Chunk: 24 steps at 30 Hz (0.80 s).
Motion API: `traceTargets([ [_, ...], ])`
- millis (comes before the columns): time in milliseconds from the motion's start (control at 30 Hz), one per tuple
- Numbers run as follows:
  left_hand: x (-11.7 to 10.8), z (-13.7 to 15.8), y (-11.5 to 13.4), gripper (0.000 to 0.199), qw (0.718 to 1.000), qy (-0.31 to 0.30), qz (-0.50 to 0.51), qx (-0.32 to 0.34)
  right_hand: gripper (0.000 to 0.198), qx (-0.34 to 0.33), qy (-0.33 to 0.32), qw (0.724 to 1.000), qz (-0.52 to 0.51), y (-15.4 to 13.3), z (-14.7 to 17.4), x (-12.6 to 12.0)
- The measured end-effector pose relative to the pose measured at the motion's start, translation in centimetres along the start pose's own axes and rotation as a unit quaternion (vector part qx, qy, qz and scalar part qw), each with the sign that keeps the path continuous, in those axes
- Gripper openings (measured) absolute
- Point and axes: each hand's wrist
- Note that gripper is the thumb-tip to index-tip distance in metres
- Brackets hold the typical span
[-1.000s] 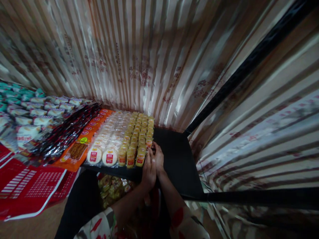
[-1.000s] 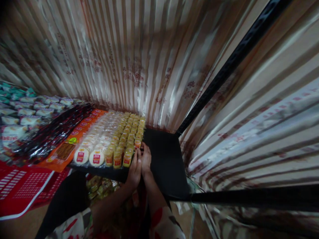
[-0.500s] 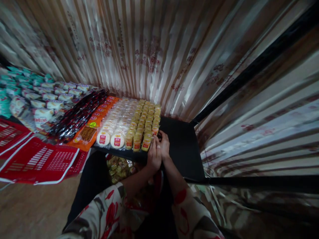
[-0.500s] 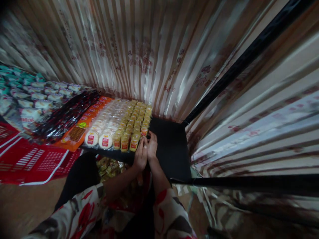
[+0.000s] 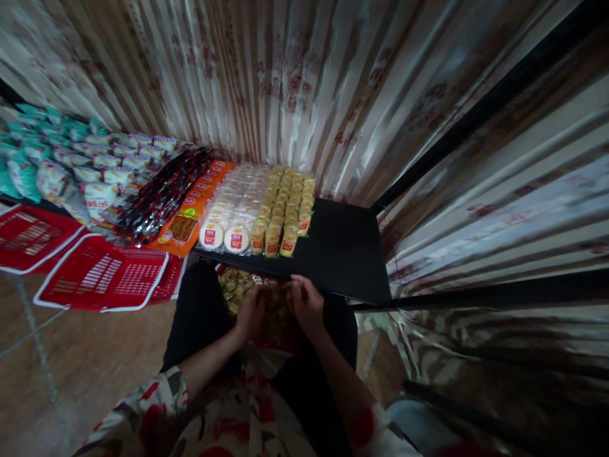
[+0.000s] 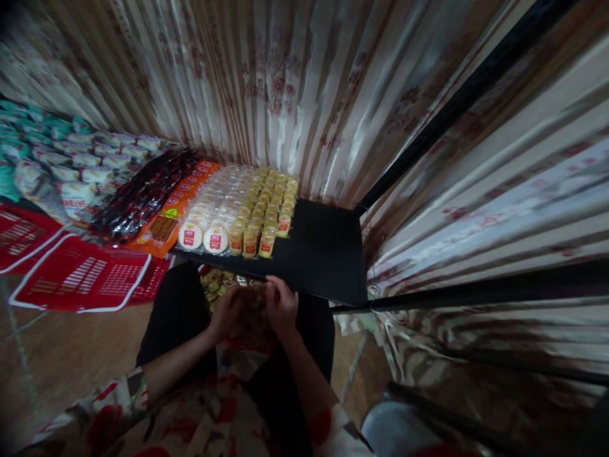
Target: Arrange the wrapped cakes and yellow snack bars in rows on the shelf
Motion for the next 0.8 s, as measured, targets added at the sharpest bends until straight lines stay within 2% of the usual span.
traceTargets([
  [67, -0.8, 0.4, -2.1, 0.026, 0.990, -0.078, -0.108, -0.038, 0.025, 0.015, -0.127, 0.991, 0.050, 1.0, 2.1, 0.9],
  [133, -1.3, 0.7, -3.3, 0.026, 0.972, -0.130, -0.186, -0.054, 0.024, 0.057, -0.253, 0.959, 0.110, 2.2, 3.7, 1.9],
  [167, -1.5, 0.9, -3.7, 0.026, 0.966, -0.137, -0.213, -0.051, 0.024, 0.079, -0.299, 0.941, 0.139, 2.8, 4.4, 2.3],
  [233, -1.9, 1.2, -4.0, 0.027, 0.956, -0.130, -0.261, -0.027, 0.024, 0.108, -0.343, 0.917, 0.173, 3.9, 5.6, 3.2],
  [333, -2.5, 1.2, -4.3, 0.030, 0.928, -0.151, -0.339, 0.007, 0.027, 0.113, -0.333, 0.919, 0.180, 4.9, 6.6, 4.3],
  [433, -2.8, 0.9, -4.7, 0.034, 0.909, -0.189, -0.372, -0.004, 0.031, 0.113, -0.312, 0.929, 0.165, 5.3, 6.9, 5.1],
  [600, -2.7, 0.5, -5.0, 0.034, 0.906, -0.188, -0.379, -0.019, 0.033, 0.123, -0.317, 0.932, 0.127, 5.4, 6.6, 6.3],
  [800, -2.9, 0.8, -5.1, 0.036, 0.909, -0.166, -0.382, -0.013, 0.038, 0.155, -0.277, 0.946, 0.068, 5.3, 6.6, 6.8],
])
Point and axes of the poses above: each hand's wrist, its own z-axis away from the middle knuckle, its own x-axis out of the palm, y = z × x, and after that the axes turned 7 degrees about -z, right-handed
